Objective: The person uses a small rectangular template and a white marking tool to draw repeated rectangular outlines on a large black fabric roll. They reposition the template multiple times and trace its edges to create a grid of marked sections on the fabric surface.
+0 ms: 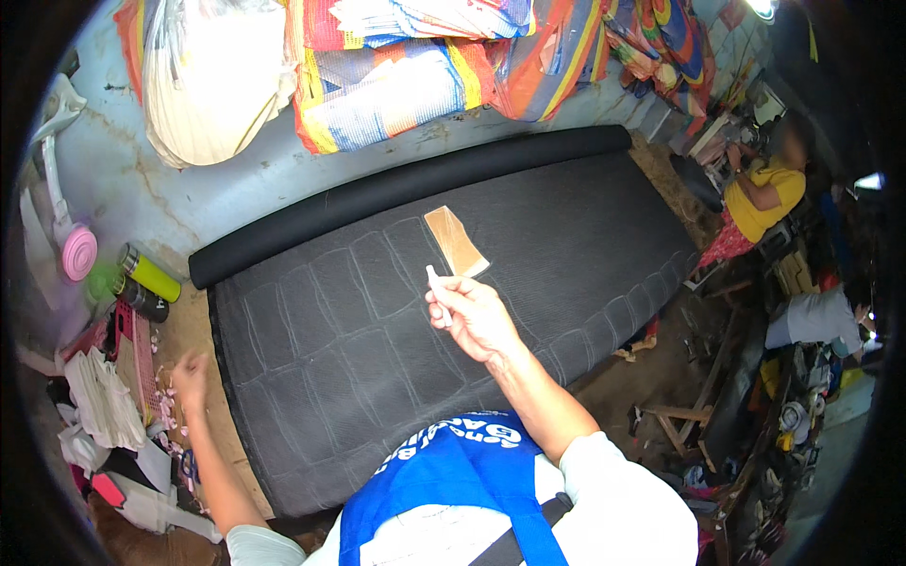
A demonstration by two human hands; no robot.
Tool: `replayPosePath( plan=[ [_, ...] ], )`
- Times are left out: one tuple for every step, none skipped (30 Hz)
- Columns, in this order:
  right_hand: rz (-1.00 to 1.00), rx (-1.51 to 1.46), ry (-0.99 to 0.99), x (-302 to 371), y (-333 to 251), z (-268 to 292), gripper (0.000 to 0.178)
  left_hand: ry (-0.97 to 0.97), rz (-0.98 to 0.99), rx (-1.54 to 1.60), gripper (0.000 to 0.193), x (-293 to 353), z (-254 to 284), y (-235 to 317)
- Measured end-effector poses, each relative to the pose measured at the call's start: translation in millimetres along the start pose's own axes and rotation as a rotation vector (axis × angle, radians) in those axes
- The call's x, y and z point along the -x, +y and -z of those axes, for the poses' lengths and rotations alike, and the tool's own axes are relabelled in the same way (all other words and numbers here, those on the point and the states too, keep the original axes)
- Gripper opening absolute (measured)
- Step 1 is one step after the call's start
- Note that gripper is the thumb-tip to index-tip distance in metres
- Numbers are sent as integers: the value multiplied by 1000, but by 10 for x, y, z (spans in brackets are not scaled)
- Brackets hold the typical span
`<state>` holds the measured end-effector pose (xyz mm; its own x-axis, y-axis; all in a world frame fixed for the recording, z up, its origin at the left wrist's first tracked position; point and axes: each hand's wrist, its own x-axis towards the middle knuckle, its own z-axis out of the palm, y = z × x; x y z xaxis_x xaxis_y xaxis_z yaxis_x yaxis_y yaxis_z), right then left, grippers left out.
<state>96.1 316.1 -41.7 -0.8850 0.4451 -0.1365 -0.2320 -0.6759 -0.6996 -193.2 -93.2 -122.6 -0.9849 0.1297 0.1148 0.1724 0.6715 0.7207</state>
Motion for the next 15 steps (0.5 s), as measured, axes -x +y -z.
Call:
replayPosePath(
  plan=[
    [-2,-21,-39,41,-22,-45,18,-121,64,197,35,215,-196,406],
    [-3,-23,-64,90,-47,-82,15,-204,44,332,32,449,-363,814],
    [27,25,-79,133,-66,-123,15,-294,-48,518,29,677,-502,1214],
    [67,66,-115,175,-87,-159,16,-352,-37,536,27,875,-612,1595],
    [101,113,-141,215,-110,-192,16,-422,-146,638,25,1051,-692,1941],
    [151,108,-176,255,-130,-223,18,-468,-140,669,23,1208,-751,2243],
    [164,129,-195,298,-171,-239,19,-515,-198,746,21,1333,-803,2510],
    [173,151,-206,349,-215,-247,19,-544,-200,798,20,1442,-848,2733],
    [185,171,-221,390,-257,-253,20,-574,-212,860,20,1537,-887,2912],
    [199,190,-235,413,-298,-256,21,-597,-220,902,19,1619,-918,3052],
    [209,197,-238,436,-340,-251,20,-614,-219,967,20,1686,-958,3167],
    [221,204,-248,454,-380,-242,20,-615,-232,984,20,1740,-1000,3258],
    [232,207,-257,477,-413,-225,20,-618,-241,999,19,1794,-1034,3320],
    [251,236,-259,495,-445,-203,20,-616,-239,1009,19,1833,-1065,3367],
    [238,243,-260,506,-475,-176,20,-615,-235,1017,19,1876,-1099,3405]
  ],
)
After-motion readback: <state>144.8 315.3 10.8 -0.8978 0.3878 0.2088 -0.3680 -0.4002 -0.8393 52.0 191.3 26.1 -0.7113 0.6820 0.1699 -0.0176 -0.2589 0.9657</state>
